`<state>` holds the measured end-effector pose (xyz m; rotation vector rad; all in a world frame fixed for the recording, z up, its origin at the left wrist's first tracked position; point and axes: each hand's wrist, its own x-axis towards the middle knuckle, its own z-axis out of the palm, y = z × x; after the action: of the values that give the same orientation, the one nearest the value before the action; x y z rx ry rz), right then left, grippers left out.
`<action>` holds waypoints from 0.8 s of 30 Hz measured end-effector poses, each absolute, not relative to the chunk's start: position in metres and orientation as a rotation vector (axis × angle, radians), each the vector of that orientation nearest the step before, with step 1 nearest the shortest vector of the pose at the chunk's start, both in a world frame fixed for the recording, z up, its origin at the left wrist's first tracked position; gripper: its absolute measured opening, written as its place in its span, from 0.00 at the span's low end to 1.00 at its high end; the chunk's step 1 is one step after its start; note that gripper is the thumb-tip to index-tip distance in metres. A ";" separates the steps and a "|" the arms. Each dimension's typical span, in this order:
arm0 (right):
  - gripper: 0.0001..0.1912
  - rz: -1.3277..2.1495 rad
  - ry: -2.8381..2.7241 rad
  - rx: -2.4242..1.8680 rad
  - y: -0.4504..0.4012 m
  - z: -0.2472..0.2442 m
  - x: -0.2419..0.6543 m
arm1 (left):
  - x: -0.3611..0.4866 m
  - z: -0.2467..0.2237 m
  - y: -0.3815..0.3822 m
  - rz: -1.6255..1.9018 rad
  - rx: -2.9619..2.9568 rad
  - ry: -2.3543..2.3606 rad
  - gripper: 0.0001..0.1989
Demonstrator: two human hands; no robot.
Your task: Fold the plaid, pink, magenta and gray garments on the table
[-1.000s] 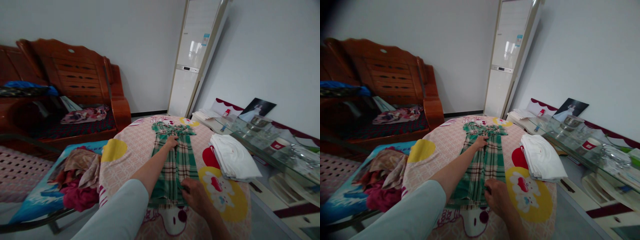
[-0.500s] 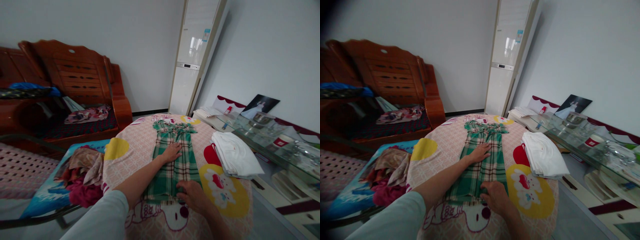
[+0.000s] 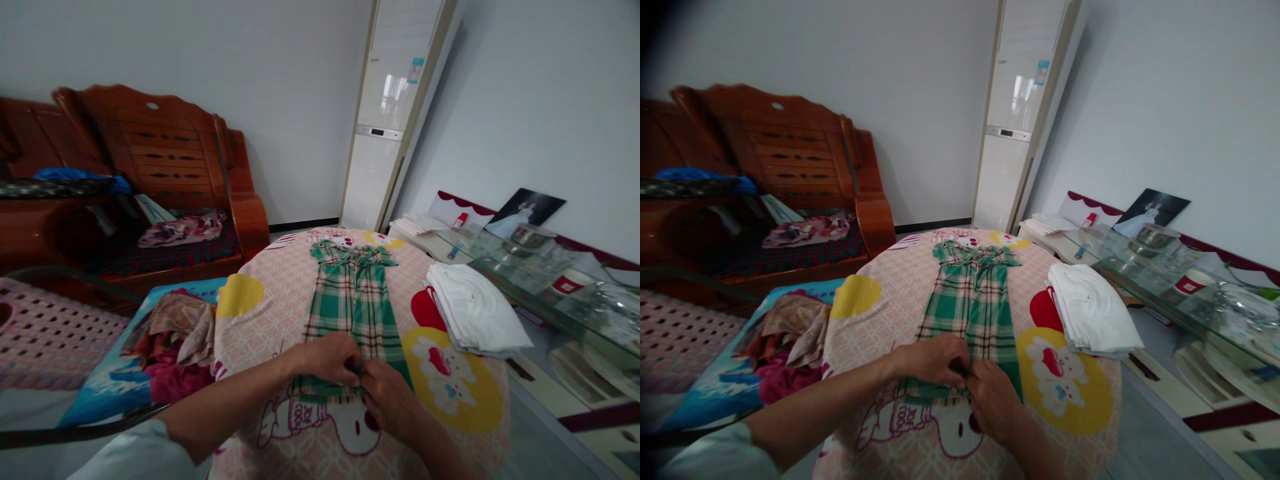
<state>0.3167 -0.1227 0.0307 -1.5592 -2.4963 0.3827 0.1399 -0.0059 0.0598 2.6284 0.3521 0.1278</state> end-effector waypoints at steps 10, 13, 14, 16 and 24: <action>0.07 0.459 -2.357 -1.504 -0.112 0.027 0.319 | 0.146 0.045 -0.048 -0.042 3.015 0.554 0.09; 0.07 0.505 -2.342 -1.540 -0.111 0.028 0.321 | 0.149 0.038 -0.047 -0.033 3.018 0.579 0.10; 0.08 0.496 -2.345 -1.552 -0.111 0.028 0.321 | 0.149 0.036 -0.047 -0.018 3.012 0.600 0.10; 0.09 0.425 -2.358 -1.591 -0.113 0.026 0.324 | 0.149 0.033 -0.048 0.035 3.006 0.641 0.10; 0.12 0.234 -2.298 -1.623 -0.111 0.022 0.334 | 0.139 0.039 -0.046 0.066 2.911 0.707 0.07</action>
<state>0.3345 -0.1111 0.0215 -1.6225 -2.2975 0.2337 0.1388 -0.0459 0.0388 2.9111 0.7074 0.0655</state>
